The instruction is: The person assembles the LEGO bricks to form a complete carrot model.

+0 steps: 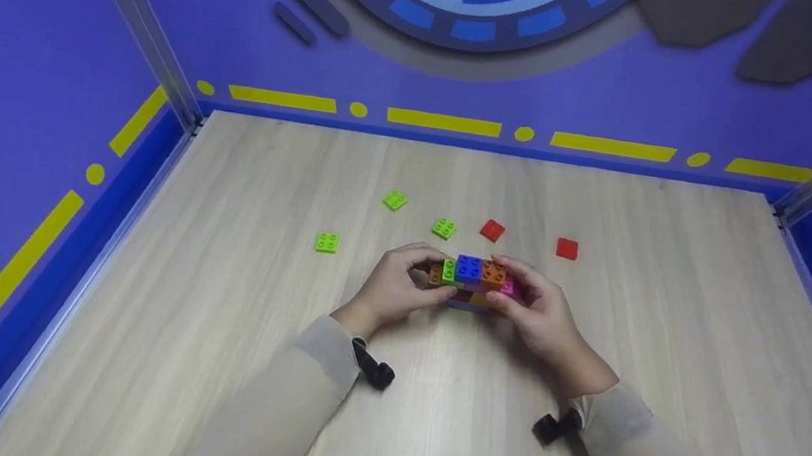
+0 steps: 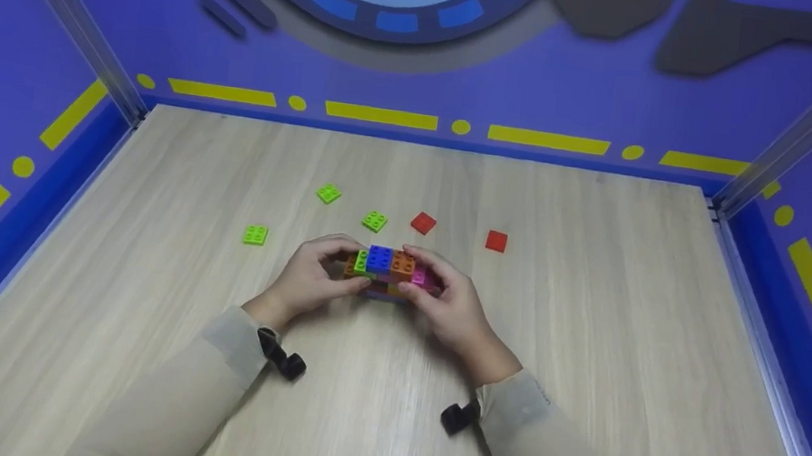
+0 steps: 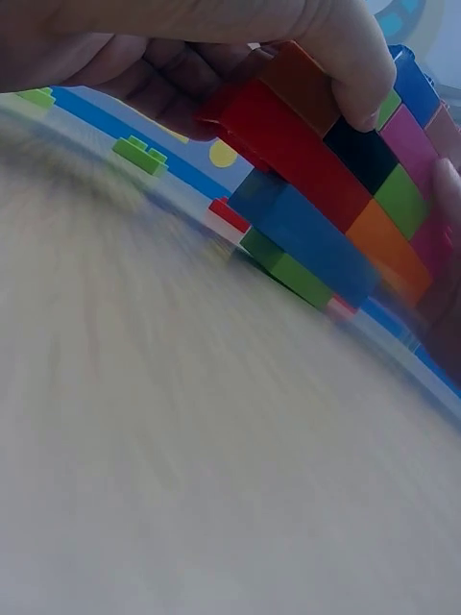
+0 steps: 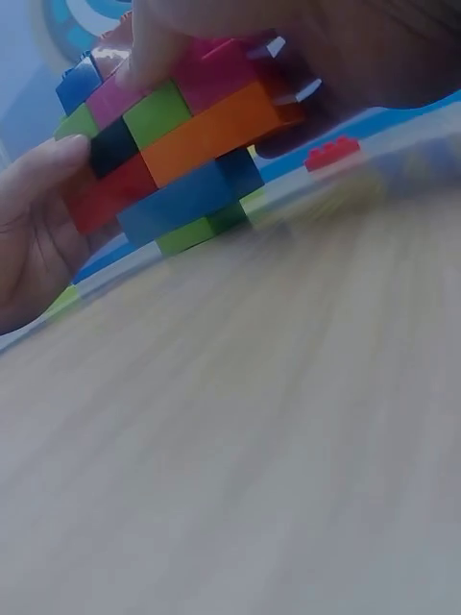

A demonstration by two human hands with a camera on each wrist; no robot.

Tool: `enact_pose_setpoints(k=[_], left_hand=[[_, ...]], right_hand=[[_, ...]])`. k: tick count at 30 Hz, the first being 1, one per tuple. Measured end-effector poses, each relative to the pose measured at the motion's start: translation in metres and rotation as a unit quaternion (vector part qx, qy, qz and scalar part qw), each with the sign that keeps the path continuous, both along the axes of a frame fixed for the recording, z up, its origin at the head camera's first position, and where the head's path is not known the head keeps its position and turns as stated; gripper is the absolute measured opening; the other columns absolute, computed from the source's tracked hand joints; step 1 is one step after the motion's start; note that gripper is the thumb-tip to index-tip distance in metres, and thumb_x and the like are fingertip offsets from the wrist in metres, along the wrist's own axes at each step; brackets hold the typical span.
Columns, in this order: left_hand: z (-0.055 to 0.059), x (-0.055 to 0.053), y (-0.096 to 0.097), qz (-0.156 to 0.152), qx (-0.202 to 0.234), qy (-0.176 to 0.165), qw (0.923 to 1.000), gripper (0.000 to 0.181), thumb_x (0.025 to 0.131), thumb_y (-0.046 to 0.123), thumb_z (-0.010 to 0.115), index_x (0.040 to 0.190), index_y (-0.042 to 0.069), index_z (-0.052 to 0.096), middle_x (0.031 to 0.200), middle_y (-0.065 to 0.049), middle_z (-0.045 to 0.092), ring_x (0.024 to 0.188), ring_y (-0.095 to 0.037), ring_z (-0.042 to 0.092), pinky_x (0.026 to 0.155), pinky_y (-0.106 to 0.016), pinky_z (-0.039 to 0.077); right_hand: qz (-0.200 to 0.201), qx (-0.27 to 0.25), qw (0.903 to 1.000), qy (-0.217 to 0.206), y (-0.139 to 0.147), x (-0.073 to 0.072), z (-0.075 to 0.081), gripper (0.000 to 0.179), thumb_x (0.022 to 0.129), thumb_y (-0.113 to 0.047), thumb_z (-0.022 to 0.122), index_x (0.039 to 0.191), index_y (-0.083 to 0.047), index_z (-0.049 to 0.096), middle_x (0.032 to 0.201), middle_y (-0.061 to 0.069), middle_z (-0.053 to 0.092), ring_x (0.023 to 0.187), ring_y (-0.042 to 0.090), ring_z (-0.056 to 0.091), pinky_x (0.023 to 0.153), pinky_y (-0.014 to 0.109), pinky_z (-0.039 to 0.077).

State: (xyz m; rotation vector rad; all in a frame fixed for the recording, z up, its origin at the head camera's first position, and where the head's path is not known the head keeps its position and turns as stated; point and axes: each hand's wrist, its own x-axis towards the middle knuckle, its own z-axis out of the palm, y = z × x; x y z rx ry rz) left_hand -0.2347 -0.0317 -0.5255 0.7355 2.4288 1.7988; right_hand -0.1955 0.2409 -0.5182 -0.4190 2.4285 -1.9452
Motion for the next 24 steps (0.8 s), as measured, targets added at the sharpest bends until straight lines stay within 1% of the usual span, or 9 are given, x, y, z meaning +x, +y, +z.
enact_pose_setpoints(k=[4,8,10,12,15,16,19,22,24], left_hand=[[0.002,0.0,0.0,-0.004,-0.01,-0.012,0.9999,0.037,0.095,0.02,0.093,0.13,0.013,0.082,0.13,-0.004,0.08,0.113,-0.017,0.074,0.097,-0.035,0.066],[0.009,0.0,-0.003,-0.006,-0.032,-0.041,0.9986,0.04,0.095,0.019,0.093,0.132,0.013,0.08,0.132,-0.004,0.079,0.118,-0.018,0.074,0.105,-0.038,0.065],[0.014,-0.001,-0.008,-0.014,-0.053,-0.056,0.9969,0.042,0.095,0.02,0.093,0.135,0.013,0.08,0.134,-0.004,0.078,0.121,-0.019,0.073,0.109,-0.04,0.063],[0.022,-0.003,-0.014,-0.025,-0.083,-0.066,0.9941,0.046,0.095,0.021,0.093,0.138,0.013,0.079,0.138,-0.004,0.078,0.124,-0.022,0.072,0.113,-0.042,0.061],[0.036,-0.007,-0.03,-0.041,-0.119,-0.068,0.9897,0.051,0.095,0.022,0.093,0.143,0.011,0.076,0.143,-0.007,0.076,0.13,-0.028,0.072,0.116,-0.046,0.06],[0.041,-0.009,-0.037,-0.041,-0.129,-0.068,0.9885,0.053,0.096,0.022,0.092,0.144,0.011,0.075,0.144,-0.009,0.075,0.131,-0.031,0.071,0.117,-0.048,0.059],[0.054,-0.013,-0.059,-0.023,-0.152,-0.072,0.9855,0.058,0.096,0.023,0.092,0.149,0.009,0.072,0.149,-0.011,0.073,0.136,-0.034,0.07,0.118,-0.051,0.058],[0.063,-0.018,-0.082,0.019,-0.172,-0.092,0.9806,0.063,0.095,0.026,0.093,0.152,0.012,0.07,0.151,-0.011,0.072,0.134,-0.034,0.07,0.114,-0.052,0.06],[0.067,-0.02,-0.097,0.047,-0.184,-0.107,0.9759,0.066,0.095,0.027,0.093,0.155,0.014,0.068,0.154,-0.012,0.07,0.131,-0.034,0.07,0.11,-0.053,0.061]], right_hand=[[-0.005,0.016,0.9998,0.01,0.0,0.001,-0.005,0.068,0.1,0.003,0.081,0.163,-0.006,0.058,0.163,0.024,0.062,0.131,0.001,0.067,0.109,0.013,0.056],[-0.019,0.038,0.999,0.011,-0.001,0.0,-0.007,0.068,0.098,0.0,0.085,0.161,-0.006,0.06,0.155,0.022,0.068,0.13,0.0,0.067,0.109,0.012,0.055],[-0.023,0.038,0.999,0.005,-0.002,0.0,-0.008,0.065,0.097,-0.001,0.087,0.157,-0.005,0.063,0.15,0.02,0.071,0.129,0.003,0.069,0.108,0.013,0.056],[-0.023,0.036,0.9991,-0.002,-0.002,0.0,-0.01,0.063,0.097,-0.002,0.087,0.156,-0.005,0.064,0.149,0.019,0.072,0.13,0.006,0.07,0.108,0.014,0.056],[-0.022,0.037,0.999,-0.011,-0.003,0.0,-0.011,0.064,0.097,-0.003,0.087,0.156,-0.005,0.064,0.15,0.019,0.071,0.131,0.009,0.07,0.108,0.014,0.057],[-0.021,0.038,0.999,-0.013,-0.003,0.0,-0.011,0.064,0.097,-0.003,0.087,0.156,-0.005,0.063,0.151,0.018,0.071,0.131,0.01,0.07,0.108,0.014,0.056],[-0.019,0.038,0.999,-0.014,-0.002,-0.001,-0.011,0.064,0.098,-0.003,0.087,0.157,-0.005,0.063,0.151,0.018,0.071,0.132,0.013,0.07,0.109,0.014,0.056],[-0.017,0.037,0.999,-0.018,-0.001,-0.002,-0.011,0.063,0.099,-0.005,0.087,0.157,-0.006,0.062,0.151,0.016,0.071,0.133,0.013,0.07,0.109,0.014,0.056],[-0.017,0.04,0.9989,-0.019,0.0,-0.003,-0.01,0.064,0.099,-0.006,0.087,0.158,-0.007,0.062,0.152,0.015,0.071,0.133,0.01,0.069,0.109,0.013,0.055]])
